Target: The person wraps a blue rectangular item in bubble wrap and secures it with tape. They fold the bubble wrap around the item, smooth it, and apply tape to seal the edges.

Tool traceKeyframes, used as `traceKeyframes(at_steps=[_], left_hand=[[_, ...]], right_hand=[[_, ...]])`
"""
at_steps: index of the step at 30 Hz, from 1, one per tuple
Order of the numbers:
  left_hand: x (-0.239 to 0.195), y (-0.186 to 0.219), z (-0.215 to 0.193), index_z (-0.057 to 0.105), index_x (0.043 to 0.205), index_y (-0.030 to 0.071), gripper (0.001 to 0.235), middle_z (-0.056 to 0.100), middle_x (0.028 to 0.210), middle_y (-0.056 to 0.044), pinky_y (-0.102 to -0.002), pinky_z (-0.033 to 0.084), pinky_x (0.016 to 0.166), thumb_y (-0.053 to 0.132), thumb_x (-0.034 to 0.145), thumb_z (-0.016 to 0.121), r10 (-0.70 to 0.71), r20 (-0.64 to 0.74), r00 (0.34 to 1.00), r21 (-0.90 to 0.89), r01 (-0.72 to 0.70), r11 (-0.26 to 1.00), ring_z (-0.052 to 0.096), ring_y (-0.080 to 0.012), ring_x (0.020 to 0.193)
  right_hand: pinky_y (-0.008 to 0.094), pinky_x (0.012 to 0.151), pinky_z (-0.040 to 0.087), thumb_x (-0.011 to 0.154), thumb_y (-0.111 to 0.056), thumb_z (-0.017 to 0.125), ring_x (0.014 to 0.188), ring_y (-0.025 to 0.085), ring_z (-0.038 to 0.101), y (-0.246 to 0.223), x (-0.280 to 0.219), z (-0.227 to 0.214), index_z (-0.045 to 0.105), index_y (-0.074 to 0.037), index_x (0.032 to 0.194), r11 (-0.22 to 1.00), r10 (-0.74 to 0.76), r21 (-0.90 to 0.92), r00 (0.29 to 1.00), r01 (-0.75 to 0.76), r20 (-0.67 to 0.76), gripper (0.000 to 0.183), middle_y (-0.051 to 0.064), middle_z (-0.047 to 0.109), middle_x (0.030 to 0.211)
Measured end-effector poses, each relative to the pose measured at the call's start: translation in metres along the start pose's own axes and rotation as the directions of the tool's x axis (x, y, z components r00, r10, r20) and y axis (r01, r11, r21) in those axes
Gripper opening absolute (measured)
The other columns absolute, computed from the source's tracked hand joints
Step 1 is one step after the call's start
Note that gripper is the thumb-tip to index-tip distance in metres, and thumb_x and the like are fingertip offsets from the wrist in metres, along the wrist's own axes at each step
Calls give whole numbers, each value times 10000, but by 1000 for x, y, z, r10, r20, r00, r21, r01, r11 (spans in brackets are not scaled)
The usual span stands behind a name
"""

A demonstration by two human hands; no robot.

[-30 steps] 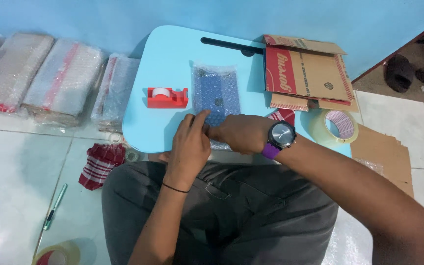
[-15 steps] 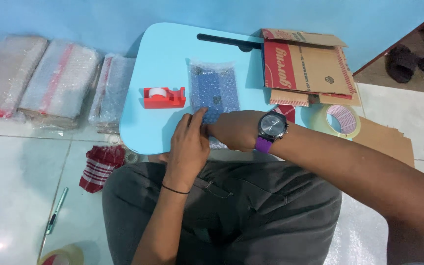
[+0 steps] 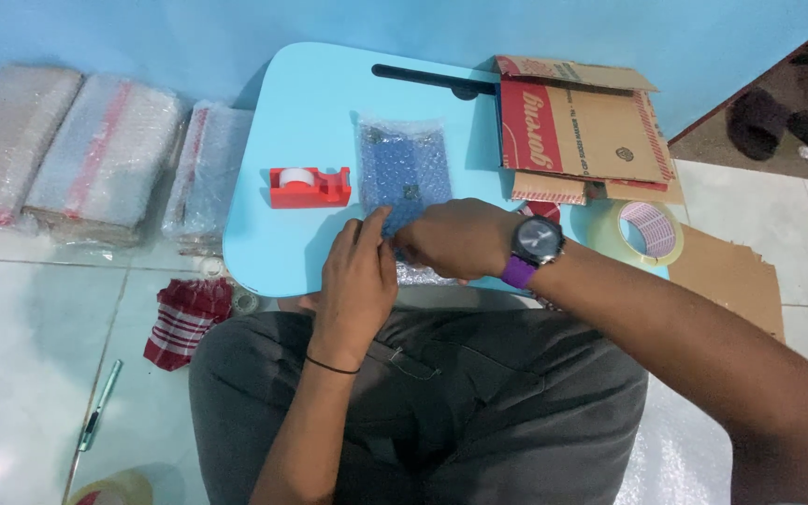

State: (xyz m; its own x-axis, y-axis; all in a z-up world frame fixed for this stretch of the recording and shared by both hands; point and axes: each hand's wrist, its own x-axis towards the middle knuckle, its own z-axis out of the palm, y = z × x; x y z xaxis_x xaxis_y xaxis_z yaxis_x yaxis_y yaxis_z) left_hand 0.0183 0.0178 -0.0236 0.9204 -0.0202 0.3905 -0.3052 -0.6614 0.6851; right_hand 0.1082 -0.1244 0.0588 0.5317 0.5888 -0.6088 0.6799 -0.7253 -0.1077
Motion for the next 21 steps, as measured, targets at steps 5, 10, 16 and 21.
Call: traceKeyframes(at_steps=[5, 10, 16, 21], left_hand=[[2, 1, 0, 549, 1382, -9, 363, 518, 874, -142, -466, 532, 643, 46, 1026, 514, -25, 1, 1000, -22, 25, 999, 559, -436, 787], [0, 2, 1, 577, 1377, 18, 342, 521, 865, -104, -420, 549, 651, 78, 1046, 513, -10, -40, 999, 8, 11, 1000, 581, -405, 799], [2, 3, -1, 590, 1348, 10, 327, 544, 869, -142, -458, 533, 681, 57, 1027, 554, 14, -48, 999, -17, -15, 1000, 614, -416, 805], [1, 3, 5, 616, 1327, 17, 304, 533, 861, -106, -424, 530, 668, 68, 1037, 539, 24, -83, 996, -9, -25, 1000, 610, -387, 788]], right_hand=[[624, 708, 572, 994, -248, 612, 812, 516, 722, -1, -31, -11, 505, -122, 1277, 993, -44, 101, 989, 58, -141, 328, 248, 739, 908], [617, 794, 571, 913, -258, 693, 943, 518, 697, 20, -20, 11, 539, -87, 1268, 932, 27, 358, 972, 60, -232, 423, 166, 746, 919], [518, 694, 528, 941, -155, 649, 760, 435, 697, 31, -14, 29, 541, -47, 1078, 841, 12, 517, 949, 160, -314, 205, 190, 692, 718], [602, 774, 555, 923, -180, 661, 901, 515, 712, 11, -26, 31, 471, -90, 1166, 931, 130, 364, 948, -16, -291, 321, 244, 732, 904]])
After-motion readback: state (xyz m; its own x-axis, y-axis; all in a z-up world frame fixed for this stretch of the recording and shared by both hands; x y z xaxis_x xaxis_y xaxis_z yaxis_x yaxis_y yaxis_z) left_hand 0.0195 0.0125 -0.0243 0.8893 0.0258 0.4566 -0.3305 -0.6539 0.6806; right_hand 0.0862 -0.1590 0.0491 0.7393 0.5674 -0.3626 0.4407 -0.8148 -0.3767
